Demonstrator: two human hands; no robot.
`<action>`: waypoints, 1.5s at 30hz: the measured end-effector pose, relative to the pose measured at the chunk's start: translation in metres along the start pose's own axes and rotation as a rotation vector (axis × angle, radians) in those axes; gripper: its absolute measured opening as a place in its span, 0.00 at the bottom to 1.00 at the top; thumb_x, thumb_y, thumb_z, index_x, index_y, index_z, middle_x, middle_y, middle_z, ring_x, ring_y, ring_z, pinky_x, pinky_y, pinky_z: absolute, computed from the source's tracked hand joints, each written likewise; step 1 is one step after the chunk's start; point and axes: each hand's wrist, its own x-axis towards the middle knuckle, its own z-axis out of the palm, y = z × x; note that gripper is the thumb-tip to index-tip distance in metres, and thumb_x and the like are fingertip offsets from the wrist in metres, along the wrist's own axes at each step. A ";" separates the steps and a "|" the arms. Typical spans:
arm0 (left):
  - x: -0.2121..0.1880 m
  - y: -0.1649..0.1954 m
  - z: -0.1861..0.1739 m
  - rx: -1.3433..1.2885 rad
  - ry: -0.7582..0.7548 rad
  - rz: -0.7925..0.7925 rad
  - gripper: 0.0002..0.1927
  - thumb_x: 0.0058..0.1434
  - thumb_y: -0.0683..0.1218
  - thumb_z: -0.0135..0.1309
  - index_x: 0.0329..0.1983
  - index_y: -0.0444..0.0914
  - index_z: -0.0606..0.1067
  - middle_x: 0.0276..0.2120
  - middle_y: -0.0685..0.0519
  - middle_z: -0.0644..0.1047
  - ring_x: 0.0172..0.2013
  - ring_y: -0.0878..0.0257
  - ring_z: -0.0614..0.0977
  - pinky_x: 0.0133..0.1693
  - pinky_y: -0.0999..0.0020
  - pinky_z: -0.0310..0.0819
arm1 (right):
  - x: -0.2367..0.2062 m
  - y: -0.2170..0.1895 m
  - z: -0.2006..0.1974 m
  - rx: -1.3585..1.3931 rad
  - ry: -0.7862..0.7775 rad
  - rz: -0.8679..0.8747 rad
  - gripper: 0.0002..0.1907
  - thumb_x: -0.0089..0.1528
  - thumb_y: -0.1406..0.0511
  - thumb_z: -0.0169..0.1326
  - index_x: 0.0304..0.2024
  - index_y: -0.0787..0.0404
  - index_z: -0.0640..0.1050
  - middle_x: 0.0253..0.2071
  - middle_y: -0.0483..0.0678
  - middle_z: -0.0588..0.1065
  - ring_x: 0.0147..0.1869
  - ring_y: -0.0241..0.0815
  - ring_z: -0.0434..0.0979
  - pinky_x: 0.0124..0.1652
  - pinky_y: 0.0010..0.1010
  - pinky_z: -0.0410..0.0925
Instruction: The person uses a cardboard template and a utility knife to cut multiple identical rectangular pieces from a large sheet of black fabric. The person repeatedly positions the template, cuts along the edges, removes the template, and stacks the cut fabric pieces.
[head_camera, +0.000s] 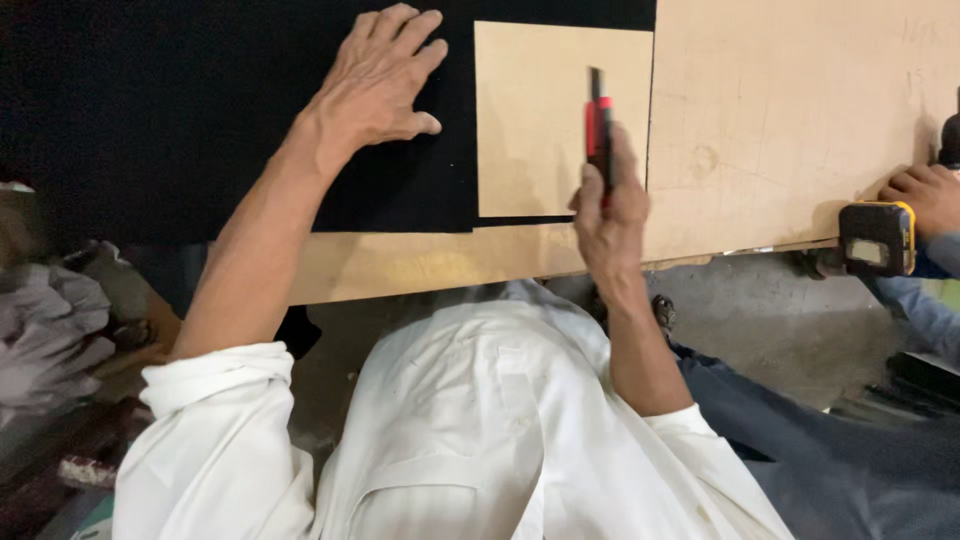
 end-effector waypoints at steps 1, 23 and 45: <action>0.006 -0.008 0.005 -0.007 -0.053 -0.001 0.50 0.43 0.62 0.72 0.67 0.34 0.72 0.72 0.40 0.62 0.70 0.44 0.59 0.68 0.45 0.50 | 0.003 -0.011 0.025 -0.026 -0.020 -0.026 0.27 0.74 0.73 0.47 0.75 0.62 0.61 0.35 0.50 0.72 0.31 0.38 0.75 0.30 0.31 0.71; 0.068 -0.056 0.001 0.125 -0.313 -0.092 0.76 0.21 0.77 0.71 0.76 0.48 0.59 0.67 0.40 0.62 0.64 0.44 0.61 0.57 0.46 0.59 | 0.102 -0.032 0.137 -0.263 -0.063 -0.096 0.27 0.69 0.74 0.49 0.72 0.62 0.64 0.41 0.58 0.75 0.36 0.49 0.77 0.36 0.41 0.69; 0.071 -0.054 -0.006 0.240 -0.403 -0.151 0.79 0.19 0.78 0.71 0.77 0.53 0.54 0.74 0.42 0.53 0.70 0.42 0.53 0.57 0.47 0.61 | 0.105 -0.012 0.156 -0.499 -0.157 -0.172 0.36 0.65 0.76 0.48 0.74 0.69 0.54 0.40 0.62 0.72 0.35 0.59 0.74 0.35 0.45 0.70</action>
